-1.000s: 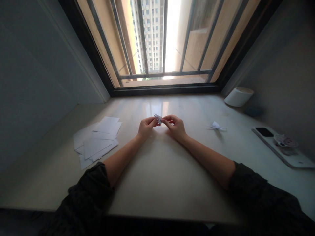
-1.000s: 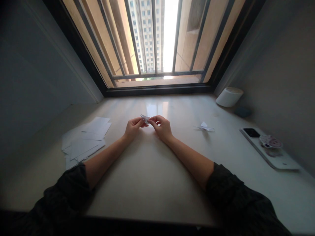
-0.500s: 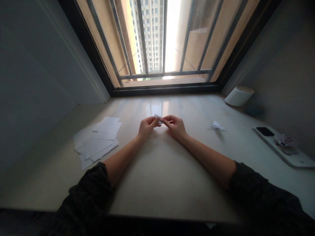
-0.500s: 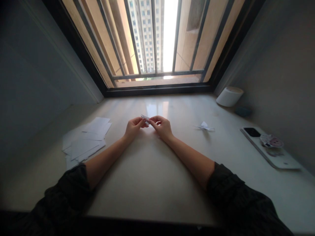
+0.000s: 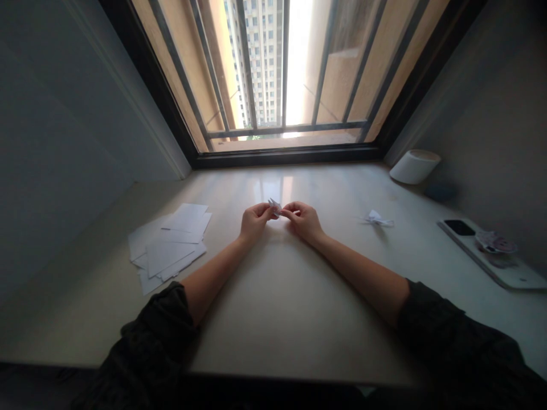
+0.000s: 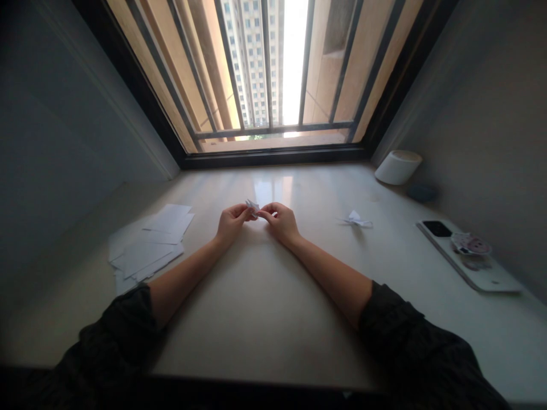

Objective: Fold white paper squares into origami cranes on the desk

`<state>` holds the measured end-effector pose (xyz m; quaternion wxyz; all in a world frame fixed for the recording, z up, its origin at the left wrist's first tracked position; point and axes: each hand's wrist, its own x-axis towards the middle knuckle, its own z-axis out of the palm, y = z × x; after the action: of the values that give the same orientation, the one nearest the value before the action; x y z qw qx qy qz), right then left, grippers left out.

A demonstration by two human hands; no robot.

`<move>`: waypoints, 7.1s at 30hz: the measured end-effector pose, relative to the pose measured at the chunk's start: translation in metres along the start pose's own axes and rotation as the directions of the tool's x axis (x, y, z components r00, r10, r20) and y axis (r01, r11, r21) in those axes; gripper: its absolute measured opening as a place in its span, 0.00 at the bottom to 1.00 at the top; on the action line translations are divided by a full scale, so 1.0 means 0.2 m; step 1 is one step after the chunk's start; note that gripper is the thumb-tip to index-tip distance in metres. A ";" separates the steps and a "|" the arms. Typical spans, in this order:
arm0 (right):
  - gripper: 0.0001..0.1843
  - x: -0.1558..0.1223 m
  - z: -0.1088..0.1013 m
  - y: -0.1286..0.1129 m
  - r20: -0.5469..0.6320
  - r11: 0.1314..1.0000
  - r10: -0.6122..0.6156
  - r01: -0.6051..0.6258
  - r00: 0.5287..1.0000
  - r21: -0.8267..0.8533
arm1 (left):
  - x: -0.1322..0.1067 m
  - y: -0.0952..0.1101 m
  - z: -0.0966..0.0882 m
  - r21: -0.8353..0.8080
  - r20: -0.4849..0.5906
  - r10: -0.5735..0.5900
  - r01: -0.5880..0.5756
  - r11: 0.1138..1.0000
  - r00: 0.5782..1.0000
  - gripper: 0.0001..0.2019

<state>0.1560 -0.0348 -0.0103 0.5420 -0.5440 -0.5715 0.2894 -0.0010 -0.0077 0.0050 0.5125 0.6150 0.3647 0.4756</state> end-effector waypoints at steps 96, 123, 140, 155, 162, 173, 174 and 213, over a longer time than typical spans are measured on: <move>0.19 0.00 0.00 0.01 0.005 0.972 0.030 -0.030 1.000 0.233 | 0.01 -0.01 -0.01 0.064 -0.092 0.000 0.005 0.998 0.996 0.16; 0.16 -0.04 -0.02 -0.06 -0.053 0.959 -0.276 0.272 0.960 -0.081 | 0.02 0.00 -0.02 -0.043 -0.055 -0.069 0.066 0.997 0.996 0.17; 0.09 -0.03 -0.03 -0.07 -0.088 0.961 -0.263 0.252 0.961 -0.115 | 0.02 0.00 -0.01 -0.008 0.008 0.002 -0.002 1.000 1.000 0.18; 0.09 -0.03 -0.02 -0.06 -0.026 0.949 -0.259 0.250 0.965 -0.191 | 0.02 0.00 0.00 0.010 -0.014 0.003 -0.002 1.000 1.000 0.15; 0.08 -0.04 -0.02 -0.06 -0.040 0.977 -0.152 0.144 0.987 -0.157 | 0.00 -0.01 0.00 0.275 0.006 0.187 -0.182 0.944 0.982 0.17; 0.16 0.02 -0.01 -0.02 0.093 0.884 0.007 -0.050 0.996 0.465 | -0.04 0.05 0.01 0.357 -0.008 0.318 -0.294 0.887 0.948 0.18; 0.17 0.02 -0.01 -0.02 0.100 0.884 0.010 -0.056 0.995 0.463 | -0.05 0.05 0.01 0.354 -0.007 0.314 -0.291 0.889 0.949 0.16; 0.20 0.02 0.00 0.00 0.113 0.927 0.027 -0.067 0.993 0.369 | 0.02 -0.04 -0.01 -0.045 0.045 0.038 -0.036 0.998 0.998 0.21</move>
<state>0.1572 -0.0314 -0.0089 0.5971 -0.4286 -0.5211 0.4339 -0.0010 -0.0020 -0.0024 0.5251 0.6210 0.3307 0.4788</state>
